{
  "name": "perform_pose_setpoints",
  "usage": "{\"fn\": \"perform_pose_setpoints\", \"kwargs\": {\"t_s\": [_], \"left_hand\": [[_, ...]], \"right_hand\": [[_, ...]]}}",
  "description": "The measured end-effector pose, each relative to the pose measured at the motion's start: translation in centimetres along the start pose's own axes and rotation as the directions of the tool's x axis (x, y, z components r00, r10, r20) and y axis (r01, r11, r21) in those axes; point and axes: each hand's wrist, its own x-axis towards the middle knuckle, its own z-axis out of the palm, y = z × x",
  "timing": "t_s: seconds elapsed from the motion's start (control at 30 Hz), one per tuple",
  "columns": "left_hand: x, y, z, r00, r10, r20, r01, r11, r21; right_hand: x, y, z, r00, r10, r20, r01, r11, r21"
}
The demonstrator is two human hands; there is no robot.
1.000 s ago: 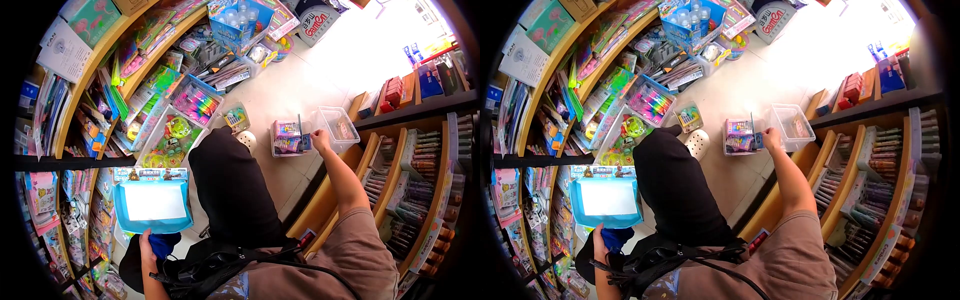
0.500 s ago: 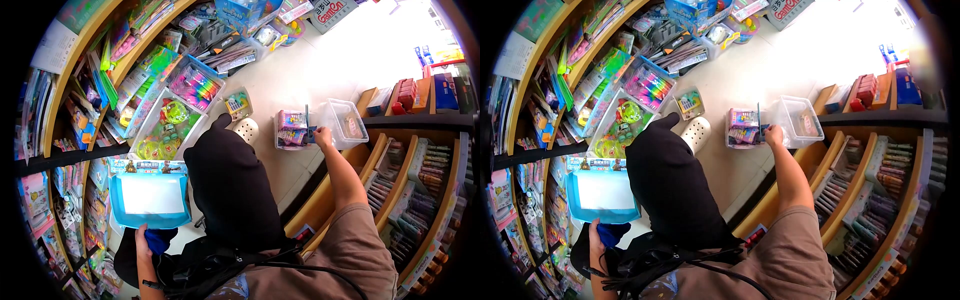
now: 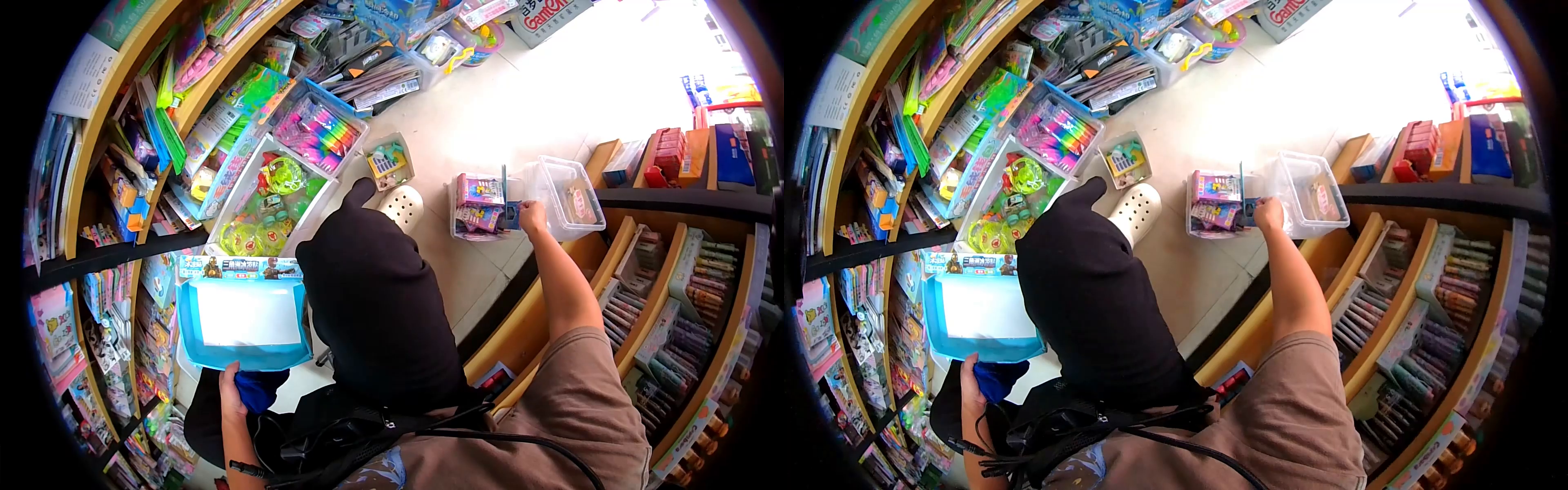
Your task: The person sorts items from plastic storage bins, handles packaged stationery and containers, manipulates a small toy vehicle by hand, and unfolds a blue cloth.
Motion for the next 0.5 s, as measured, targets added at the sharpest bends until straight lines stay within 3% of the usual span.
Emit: {"fn": "perform_pose_setpoints", "kwargs": {"t_s": [0.23, 0.33, 0.43, 0.5], "left_hand": [[0.1, 0.0, 0.0, 1.0, 0.006, 0.015, -0.006, 1.0, -0.01], [-0.1, 0.1, 0.3, 1.0, 0.023, 0.01, -0.023, 1.0, -0.005], [-0.2, 0.3, 0.4, 0.999, 0.013, 0.032, -0.013, 1.0, -0.011], [-0.3, 0.5, 0.6, 0.999, 0.01, 0.035, -0.009, 1.0, -0.028]], "right_hand": [[-2.1, -2.0, -2.4, 1.0, -0.018, -0.017, 0.017, 0.999, -0.038], [-2.8, -1.9, -2.1, 0.968, -0.131, -0.213, 0.135, 0.991, 0.004], [-3.4, -1.4, -2.0, 0.959, -0.169, -0.228, 0.179, 0.984, 0.023], [-4.5, -2.8, -3.8, 0.996, -0.065, -0.067, 0.063, 0.997, -0.037]]}}
